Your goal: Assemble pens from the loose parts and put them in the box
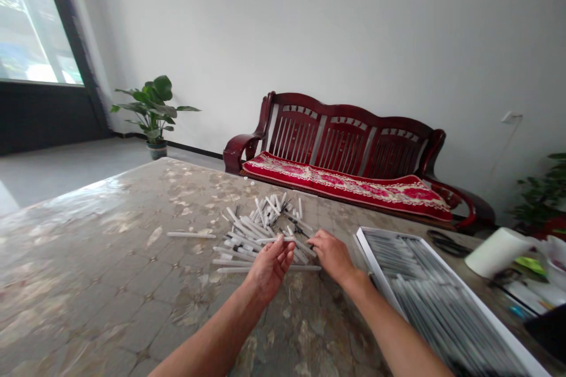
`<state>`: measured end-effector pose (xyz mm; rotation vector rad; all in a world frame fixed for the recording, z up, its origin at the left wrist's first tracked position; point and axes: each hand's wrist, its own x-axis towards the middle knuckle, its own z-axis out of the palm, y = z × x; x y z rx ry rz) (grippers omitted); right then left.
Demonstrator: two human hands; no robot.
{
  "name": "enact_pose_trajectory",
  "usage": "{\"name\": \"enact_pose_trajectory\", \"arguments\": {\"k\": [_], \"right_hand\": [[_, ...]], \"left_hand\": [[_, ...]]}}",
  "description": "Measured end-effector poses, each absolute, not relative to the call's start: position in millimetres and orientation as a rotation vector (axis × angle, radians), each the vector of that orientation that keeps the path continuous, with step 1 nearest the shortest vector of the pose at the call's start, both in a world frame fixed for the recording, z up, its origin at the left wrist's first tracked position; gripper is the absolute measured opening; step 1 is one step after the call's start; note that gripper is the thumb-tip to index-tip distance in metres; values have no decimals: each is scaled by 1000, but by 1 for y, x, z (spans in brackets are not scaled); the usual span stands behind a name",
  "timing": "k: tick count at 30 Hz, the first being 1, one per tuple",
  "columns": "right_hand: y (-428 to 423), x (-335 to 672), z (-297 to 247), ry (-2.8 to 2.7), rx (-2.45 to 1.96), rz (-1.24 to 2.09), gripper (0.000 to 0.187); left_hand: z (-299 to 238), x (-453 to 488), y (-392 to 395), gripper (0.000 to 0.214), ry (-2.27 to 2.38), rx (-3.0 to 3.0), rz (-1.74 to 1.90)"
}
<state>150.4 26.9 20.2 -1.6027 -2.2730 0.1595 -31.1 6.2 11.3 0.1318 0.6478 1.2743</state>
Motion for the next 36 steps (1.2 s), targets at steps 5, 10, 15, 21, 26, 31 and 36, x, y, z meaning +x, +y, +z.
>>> {"name": "enact_pose_trajectory", "arguments": {"k": [5, 10, 15, 21, 26, 31, 36], "right_hand": [[31, 145, 18, -2400, -1666, 29, 24], [21, 145, 13, -1999, -1571, 282, 14], [-2, 129, 10, -1263, -1320, 832, 27], [-14, 113, 9, -1101, -1221, 913, 32], [-16, 109, 10, -1098, -1200, 925, 28], [-17, 108, 9, -1098, -1213, 893, 26], [-17, 110, 4, -1109, -1257, 839, 27]], "left_hand": [[9, -28, 5, 12, 658, 151, 1269], [6, -27, 5, 7, 641, 183, 1263], [6, -24, 3, 8, 628, 210, 1251], [7, -21, -2, 8, 641, 227, 1235], [5, -20, -2, 8, 641, 243, 1236], [3, -20, -1, 8, 641, 261, 1235], [3, -20, -3, 10, 647, 298, 1232]]}}
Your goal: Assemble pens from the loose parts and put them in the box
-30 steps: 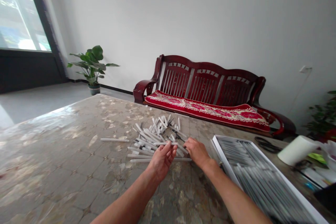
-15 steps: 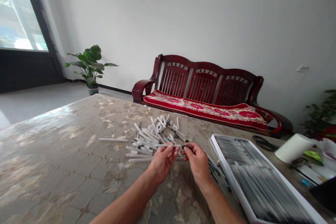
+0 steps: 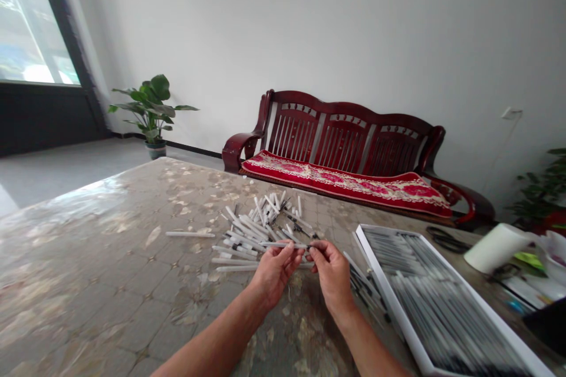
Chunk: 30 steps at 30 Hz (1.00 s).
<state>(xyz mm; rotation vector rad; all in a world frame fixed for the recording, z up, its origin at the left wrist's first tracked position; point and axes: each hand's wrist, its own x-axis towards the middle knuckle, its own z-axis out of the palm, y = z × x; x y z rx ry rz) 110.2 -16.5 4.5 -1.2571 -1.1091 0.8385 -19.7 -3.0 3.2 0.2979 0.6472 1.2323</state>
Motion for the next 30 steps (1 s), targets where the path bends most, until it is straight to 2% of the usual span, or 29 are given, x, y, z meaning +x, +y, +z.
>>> {"name": "enact_pose_trajectory", "arguments": {"k": [15, 24, 30], "right_hand": [[-19, 110, -3, -1006, -1226, 904, 34], [-20, 109, -3, -1049, -1253, 870, 33], [-18, 110, -4, -1162, -1278, 717, 24]], "left_hand": [[3, -18, -2, 12, 661, 210, 1227], [2, -17, -3, 10, 646, 257, 1226], [0, -17, -4, 11, 648, 344, 1255]]}}
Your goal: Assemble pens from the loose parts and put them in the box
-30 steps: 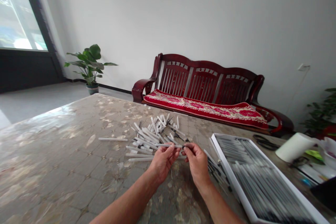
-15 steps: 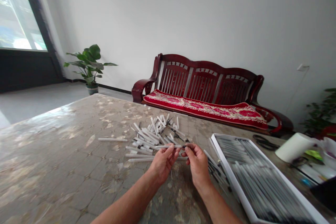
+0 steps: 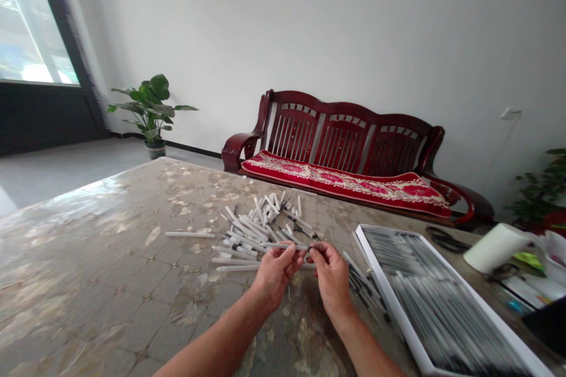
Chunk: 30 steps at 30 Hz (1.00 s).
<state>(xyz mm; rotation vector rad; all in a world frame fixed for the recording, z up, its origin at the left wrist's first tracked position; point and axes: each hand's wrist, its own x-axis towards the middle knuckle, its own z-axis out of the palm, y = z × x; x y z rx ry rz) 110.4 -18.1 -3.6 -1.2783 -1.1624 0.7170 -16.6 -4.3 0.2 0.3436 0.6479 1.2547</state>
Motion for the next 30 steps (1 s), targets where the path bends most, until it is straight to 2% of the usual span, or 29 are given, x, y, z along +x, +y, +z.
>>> {"name": "enact_pose_trajectory", "arguments": {"k": [9, 14, 20, 25, 30], "right_hand": [[-24, 113, -2, -1507, -1419, 373, 19], [-26, 112, 0, -1633, -1519, 182, 33], [-27, 117, 3, -1657, -1512, 354, 45], [-29, 120, 5, -1697, -1433, 379, 32], [-26, 123, 3, -1649, -1497, 425, 47]], "left_hand": [[0, -14, -9, 38, 701, 415, 1342], [3, -10, -13, 42, 707, 473, 1355], [4, -11, -13, 41, 738, 515, 1333], [2, -11, -13, 41, 749, 517, 1310], [1, -10, -14, 41, 759, 527, 1297]]}}
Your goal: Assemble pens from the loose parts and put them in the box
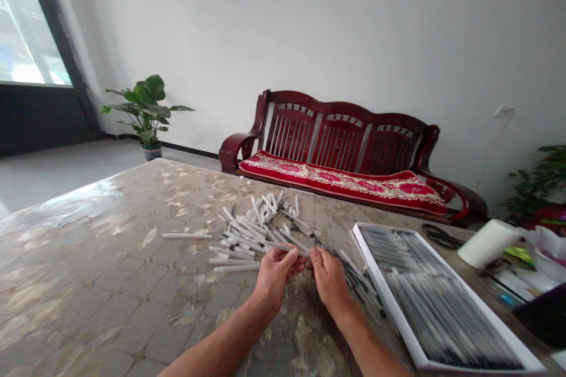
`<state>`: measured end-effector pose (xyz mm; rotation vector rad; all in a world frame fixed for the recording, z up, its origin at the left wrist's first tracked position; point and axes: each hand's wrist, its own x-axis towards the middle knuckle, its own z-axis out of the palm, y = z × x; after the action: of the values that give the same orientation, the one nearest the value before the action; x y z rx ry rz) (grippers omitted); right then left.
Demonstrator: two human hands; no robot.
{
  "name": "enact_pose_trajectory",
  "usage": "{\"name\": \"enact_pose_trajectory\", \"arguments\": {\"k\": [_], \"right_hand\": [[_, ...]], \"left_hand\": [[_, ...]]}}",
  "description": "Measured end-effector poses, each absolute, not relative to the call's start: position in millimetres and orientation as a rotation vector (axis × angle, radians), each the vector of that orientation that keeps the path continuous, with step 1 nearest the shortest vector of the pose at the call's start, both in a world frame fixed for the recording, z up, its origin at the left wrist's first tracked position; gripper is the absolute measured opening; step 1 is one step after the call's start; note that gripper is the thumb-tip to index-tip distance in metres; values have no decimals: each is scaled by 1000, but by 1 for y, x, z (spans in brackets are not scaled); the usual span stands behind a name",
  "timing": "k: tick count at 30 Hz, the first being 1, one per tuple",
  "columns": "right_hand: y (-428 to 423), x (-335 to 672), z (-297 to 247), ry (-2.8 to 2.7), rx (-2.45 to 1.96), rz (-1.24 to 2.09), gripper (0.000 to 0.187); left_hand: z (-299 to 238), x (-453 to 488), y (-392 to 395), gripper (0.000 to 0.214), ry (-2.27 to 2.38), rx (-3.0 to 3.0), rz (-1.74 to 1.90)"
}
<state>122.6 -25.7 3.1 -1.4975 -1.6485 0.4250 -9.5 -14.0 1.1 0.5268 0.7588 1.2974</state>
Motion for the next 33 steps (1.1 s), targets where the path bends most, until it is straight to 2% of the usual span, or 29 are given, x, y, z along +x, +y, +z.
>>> {"name": "enact_pose_trajectory", "arguments": {"k": [6, 12, 16, 21, 26, 30, 33], "right_hand": [[-29, 123, 6, -1646, -1409, 502, 35], [-28, 123, 3, -1611, -1447, 536, 45], [-26, 123, 3, -1651, -1398, 486, 34], [-25, 123, 1, -1605, -1444, 513, 46], [-24, 122, -1, -1615, -1398, 509, 34], [-20, 120, -3, -1508, -1421, 574, 46], [-18, 118, -2, -1483, -1395, 663, 47]], "left_hand": [[3, -11, -12, 41, 769, 523, 1300], [2, -10, -13, 40, 786, 535, 1300], [2, -11, -12, 41, 773, 539, 1304], [-1, -11, -10, 42, 796, 544, 1291], [-1, -11, -8, 41, 812, 555, 1287], [-1, -11, -7, 38, 812, 576, 1284], [0, -12, -5, 37, 825, 587, 1298]]}}
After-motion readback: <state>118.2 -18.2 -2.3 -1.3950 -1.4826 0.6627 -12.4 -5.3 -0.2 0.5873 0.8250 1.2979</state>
